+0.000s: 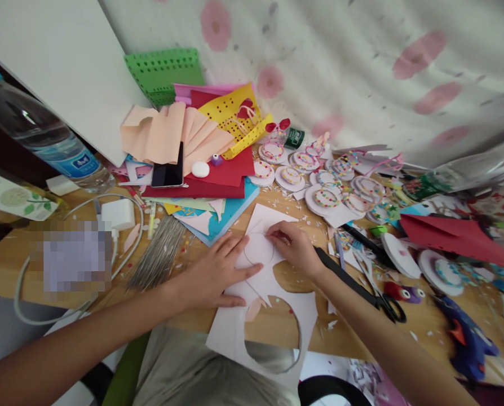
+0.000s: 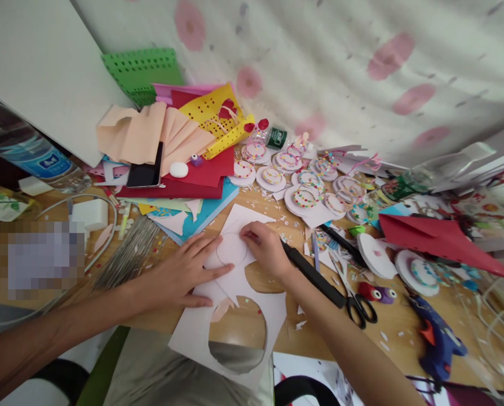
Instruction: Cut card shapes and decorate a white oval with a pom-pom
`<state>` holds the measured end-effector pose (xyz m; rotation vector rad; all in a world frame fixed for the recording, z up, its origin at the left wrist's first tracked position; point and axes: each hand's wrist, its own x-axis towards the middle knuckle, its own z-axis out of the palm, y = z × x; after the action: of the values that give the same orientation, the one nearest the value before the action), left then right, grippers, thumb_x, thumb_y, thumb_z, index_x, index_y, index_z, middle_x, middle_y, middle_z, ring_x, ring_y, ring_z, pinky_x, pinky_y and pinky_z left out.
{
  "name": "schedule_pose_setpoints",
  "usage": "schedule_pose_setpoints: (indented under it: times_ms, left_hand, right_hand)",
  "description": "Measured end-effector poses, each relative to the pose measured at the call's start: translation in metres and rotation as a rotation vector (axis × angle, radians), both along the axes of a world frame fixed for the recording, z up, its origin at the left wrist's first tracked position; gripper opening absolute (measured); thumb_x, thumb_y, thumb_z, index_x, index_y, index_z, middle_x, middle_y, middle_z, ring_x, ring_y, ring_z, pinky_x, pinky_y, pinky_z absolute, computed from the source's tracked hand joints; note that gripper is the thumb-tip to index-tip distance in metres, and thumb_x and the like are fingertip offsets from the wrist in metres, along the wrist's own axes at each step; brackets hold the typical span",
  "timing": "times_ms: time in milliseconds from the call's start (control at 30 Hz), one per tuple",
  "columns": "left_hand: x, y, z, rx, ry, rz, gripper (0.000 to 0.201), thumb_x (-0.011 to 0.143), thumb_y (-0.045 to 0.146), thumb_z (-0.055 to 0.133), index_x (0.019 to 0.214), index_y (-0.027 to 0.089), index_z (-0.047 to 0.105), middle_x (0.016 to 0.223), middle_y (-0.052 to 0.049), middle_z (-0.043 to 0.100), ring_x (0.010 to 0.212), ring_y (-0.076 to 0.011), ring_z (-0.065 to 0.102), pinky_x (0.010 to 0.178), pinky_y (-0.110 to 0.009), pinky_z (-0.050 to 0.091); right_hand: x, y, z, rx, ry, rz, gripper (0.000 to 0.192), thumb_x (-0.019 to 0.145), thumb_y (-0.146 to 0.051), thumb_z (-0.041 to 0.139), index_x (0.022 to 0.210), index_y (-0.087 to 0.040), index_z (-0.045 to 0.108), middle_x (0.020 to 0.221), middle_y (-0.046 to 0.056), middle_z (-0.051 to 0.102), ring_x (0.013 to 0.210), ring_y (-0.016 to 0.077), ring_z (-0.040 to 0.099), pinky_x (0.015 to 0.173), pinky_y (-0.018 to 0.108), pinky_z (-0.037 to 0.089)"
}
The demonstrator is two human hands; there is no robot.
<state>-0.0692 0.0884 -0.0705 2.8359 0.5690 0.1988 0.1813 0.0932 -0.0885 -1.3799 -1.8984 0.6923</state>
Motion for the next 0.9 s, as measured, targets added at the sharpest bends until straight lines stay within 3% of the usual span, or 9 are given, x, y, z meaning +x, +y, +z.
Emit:
schedule_pose_setpoints:
  times_ms: [267,667,900]
  left_hand:
    - [0.0,-0.001,-0.002,-0.001,-0.01,0.004,0.071,0.084,0.06,0.057,0.145,0.028,0.039,0.156,-0.019,0.022,0.139,-0.0413,0.027,0.113,-0.058,0.02]
    - [-0.001,-0.001,-0.002,-0.003,0.004,0.008,0.072,0.084,0.06,0.057,0.146,0.029,0.037,0.157,-0.021,0.018,0.14,-0.0424,0.025,0.112,-0.059,0.02]
    - [-0.001,-0.001,-0.003,0.0,-0.02,0.013,0.071,0.084,0.059,0.059,0.145,0.029,0.038,0.158,-0.017,0.019,0.14,-0.0408,0.026,0.113,-0.058,0.019]
  right_hand:
    - [-0.004,-0.007,0.001,0.036,-0.021,-0.041,0.007,0.089,-0.017,0.053,0.089,-0.021,0.059,0.084,0.004,0.063,0.075,0.0175,0.058,0.068,0.03,0.048]
    - [-0.01,-0.008,0.0,0.219,-0.354,0.058,0.017,0.095,-0.013,0.044,0.101,-0.019,0.059,0.096,0.011,0.062,0.09,0.0242,0.058,0.078,0.039,0.051]
    - [-0.009,-0.012,0.001,0.211,-0.429,0.122,0.027,0.088,-0.005,0.046,0.102,-0.016,0.066,0.101,0.014,0.063,0.091,0.0271,0.056,0.078,0.043,0.051]
